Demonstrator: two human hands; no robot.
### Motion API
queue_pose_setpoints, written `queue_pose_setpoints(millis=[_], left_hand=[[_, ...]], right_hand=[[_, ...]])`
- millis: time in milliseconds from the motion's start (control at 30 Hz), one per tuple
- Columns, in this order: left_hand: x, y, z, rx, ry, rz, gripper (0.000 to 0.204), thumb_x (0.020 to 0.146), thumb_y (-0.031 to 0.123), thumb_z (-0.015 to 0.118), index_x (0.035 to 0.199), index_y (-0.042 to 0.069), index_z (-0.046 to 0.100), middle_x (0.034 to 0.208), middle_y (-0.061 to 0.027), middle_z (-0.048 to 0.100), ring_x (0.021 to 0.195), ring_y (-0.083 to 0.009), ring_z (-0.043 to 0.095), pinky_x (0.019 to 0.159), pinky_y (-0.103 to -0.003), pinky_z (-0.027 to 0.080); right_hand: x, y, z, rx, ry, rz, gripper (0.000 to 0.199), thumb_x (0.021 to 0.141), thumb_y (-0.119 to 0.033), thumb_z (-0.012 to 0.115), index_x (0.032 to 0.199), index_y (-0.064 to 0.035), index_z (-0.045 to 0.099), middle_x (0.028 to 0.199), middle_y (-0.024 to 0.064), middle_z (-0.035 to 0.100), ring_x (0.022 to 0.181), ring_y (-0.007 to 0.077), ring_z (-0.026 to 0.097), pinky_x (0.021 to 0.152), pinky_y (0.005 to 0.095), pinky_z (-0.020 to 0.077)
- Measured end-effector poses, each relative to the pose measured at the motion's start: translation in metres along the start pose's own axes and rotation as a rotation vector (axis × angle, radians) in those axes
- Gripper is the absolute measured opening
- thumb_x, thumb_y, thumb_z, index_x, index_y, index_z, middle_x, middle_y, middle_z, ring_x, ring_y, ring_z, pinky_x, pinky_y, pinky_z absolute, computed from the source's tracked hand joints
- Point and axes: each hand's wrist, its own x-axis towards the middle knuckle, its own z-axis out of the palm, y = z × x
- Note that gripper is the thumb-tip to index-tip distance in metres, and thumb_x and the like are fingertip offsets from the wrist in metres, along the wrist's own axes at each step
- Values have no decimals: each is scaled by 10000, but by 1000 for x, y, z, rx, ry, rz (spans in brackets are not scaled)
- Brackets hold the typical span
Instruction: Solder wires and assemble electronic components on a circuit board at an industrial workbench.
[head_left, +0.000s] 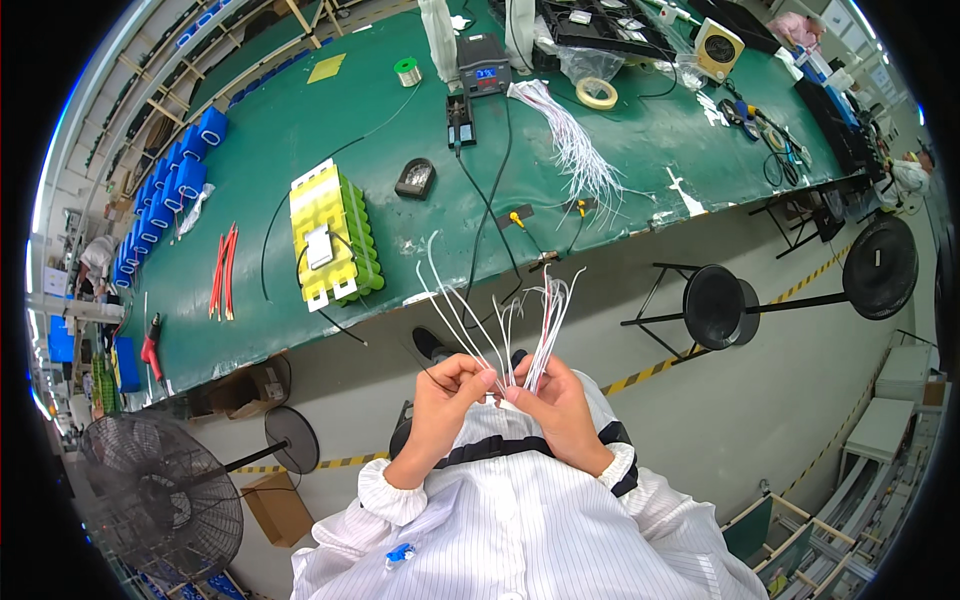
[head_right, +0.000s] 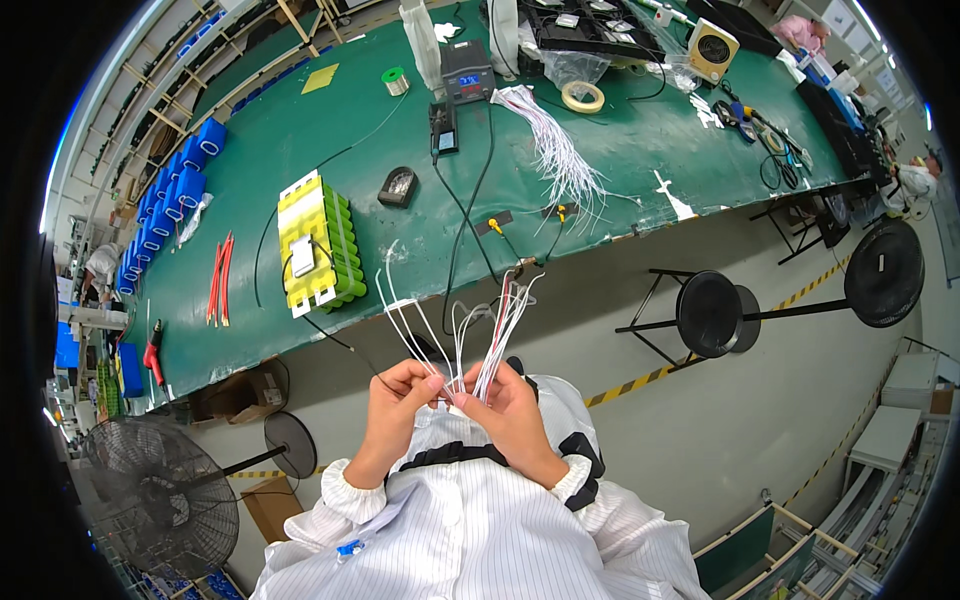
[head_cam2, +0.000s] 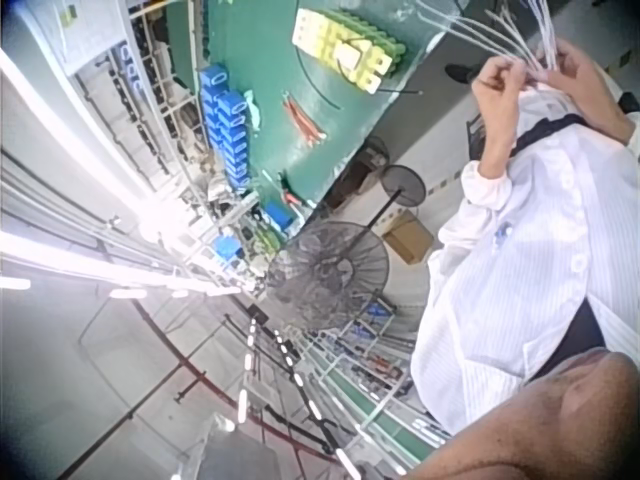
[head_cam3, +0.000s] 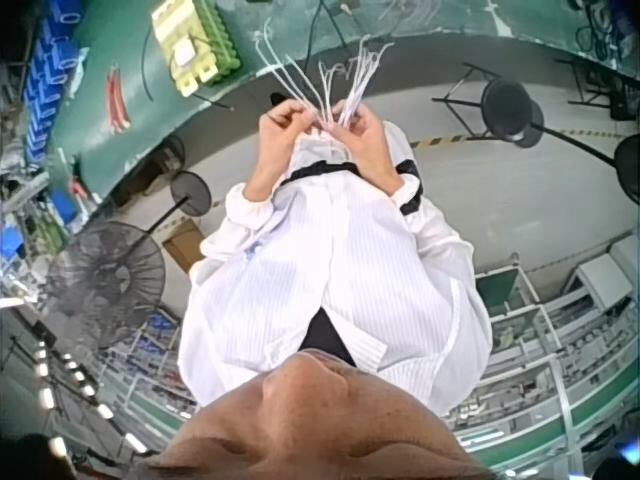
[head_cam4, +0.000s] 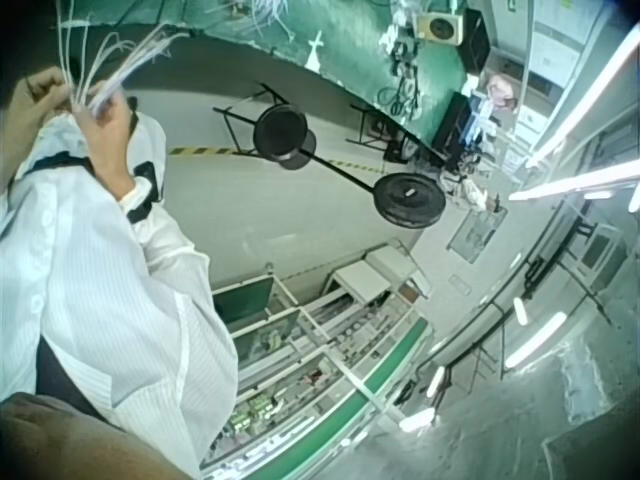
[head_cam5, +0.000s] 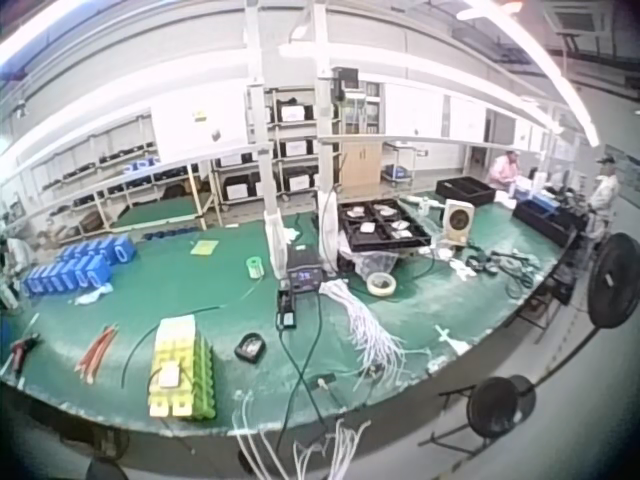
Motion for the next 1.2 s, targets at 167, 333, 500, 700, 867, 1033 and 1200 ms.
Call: queue_pose_setpoints(millis=[167,333,500,700,867,1033,1200], left_hand=[[2,3,2,-20,33,-4,108,877,77,655,894,-28,645,665,-14,614,626,-50,543,637,-214,449],[5,1,0,-9,29,19,100,882,73,649,866,-24,630,673,-29,623,626,-59,561,636,-214,466],[7,3,4,-14,48,6,86,876,54,654,858,-21,615,652,-16,605,606,-59,560,626,-209,472],[7,2,6,42,88,92,73,855,29,671,889,-23,633,565,50,459,550,-30,495,564,-195,455],[6,-3,3,259,135,157,141,813,8,691,952,-2,713,581,63,422,537,-19,398,503,-187,364],[3,4,3,409,136,293,150,793,16,700,940,5,724,588,39,454,530,-25,393,486,-196,319],[8,0,-3,485,113,267,143,798,51,711,930,-2,723,597,29,485,527,-27,388,478,-206,298]], right_hand=[[2,-4,2,42,14,61,243,846,15,647,1037,-16,501,941,67,592,854,128,602,780,302,525],[4,-3,1,16,50,23,247,837,24,654,1027,-13,500,929,78,597,844,129,606,758,294,534],[5,-3,-1,12,49,42,264,834,30,660,1038,-9,498,965,83,601,883,135,615,772,284,550],[7,0,-1,-13,38,3,267,833,46,656,1045,-6,501,1009,80,600,920,133,617,803,277,552],[8,1,-1,-42,1,-18,257,838,54,645,1058,6,522,1025,81,606,931,125,613,817,270,545],[8,3,-1,-68,-8,-2,247,835,58,646,1061,20,553,1034,89,620,949,126,612,803,268,548],[6,1,4,-139,17,-62,239,828,62,649,1048,23,566,1028,78,623,954,124,612,800,269,552]])
